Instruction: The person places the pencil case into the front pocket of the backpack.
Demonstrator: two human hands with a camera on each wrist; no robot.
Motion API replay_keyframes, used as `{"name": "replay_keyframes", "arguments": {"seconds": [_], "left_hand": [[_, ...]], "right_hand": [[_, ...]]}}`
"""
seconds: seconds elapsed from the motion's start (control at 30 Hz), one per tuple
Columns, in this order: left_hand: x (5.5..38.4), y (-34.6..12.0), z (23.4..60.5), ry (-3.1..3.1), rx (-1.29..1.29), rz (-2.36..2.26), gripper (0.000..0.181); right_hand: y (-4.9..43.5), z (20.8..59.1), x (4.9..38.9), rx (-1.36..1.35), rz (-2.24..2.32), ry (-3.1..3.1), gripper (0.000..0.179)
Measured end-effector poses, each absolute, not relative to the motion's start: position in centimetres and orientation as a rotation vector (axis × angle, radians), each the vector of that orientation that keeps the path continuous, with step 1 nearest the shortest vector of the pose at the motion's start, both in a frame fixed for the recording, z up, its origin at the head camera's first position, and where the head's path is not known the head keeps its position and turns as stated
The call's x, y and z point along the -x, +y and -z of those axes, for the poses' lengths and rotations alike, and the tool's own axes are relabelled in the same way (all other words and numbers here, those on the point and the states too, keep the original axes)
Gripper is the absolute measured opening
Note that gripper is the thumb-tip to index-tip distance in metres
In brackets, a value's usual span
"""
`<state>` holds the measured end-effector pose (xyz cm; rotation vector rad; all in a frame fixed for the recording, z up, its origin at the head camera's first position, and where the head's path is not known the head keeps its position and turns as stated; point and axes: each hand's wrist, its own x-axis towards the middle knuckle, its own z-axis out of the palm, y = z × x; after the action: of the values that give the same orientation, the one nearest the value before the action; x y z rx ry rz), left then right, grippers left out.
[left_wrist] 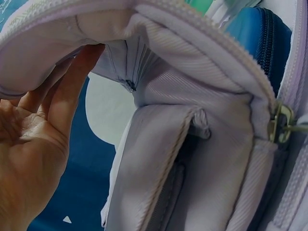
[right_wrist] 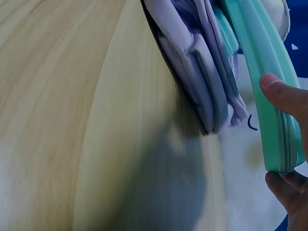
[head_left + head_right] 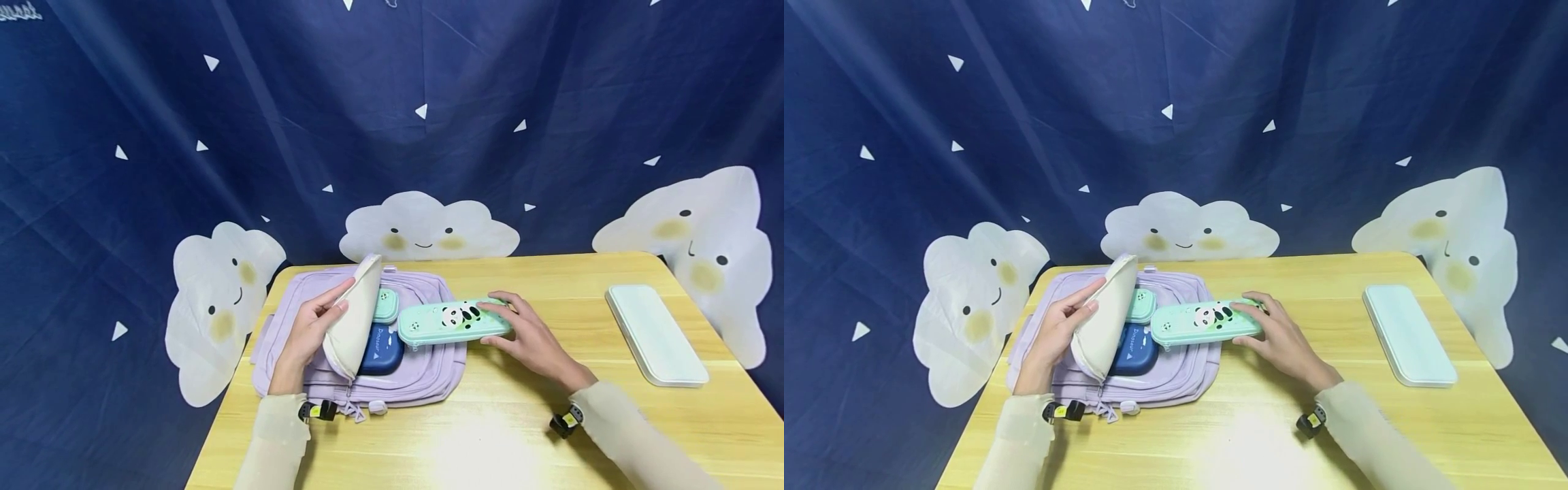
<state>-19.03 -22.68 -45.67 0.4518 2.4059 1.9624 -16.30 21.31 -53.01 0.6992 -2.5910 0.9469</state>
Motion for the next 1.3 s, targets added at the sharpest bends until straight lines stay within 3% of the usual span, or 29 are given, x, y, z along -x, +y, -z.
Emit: {"name": "replay_keyframes", "arguments": {"seconds": [1.3], "left_hand": [[19.1, -22.7, 45.8, 2.422, -0.475, -1.976, 0.045]], "right_hand": [[15.1, 53.0, 15.5, -0.754, -0.930, -2.611, 0.069]]}}
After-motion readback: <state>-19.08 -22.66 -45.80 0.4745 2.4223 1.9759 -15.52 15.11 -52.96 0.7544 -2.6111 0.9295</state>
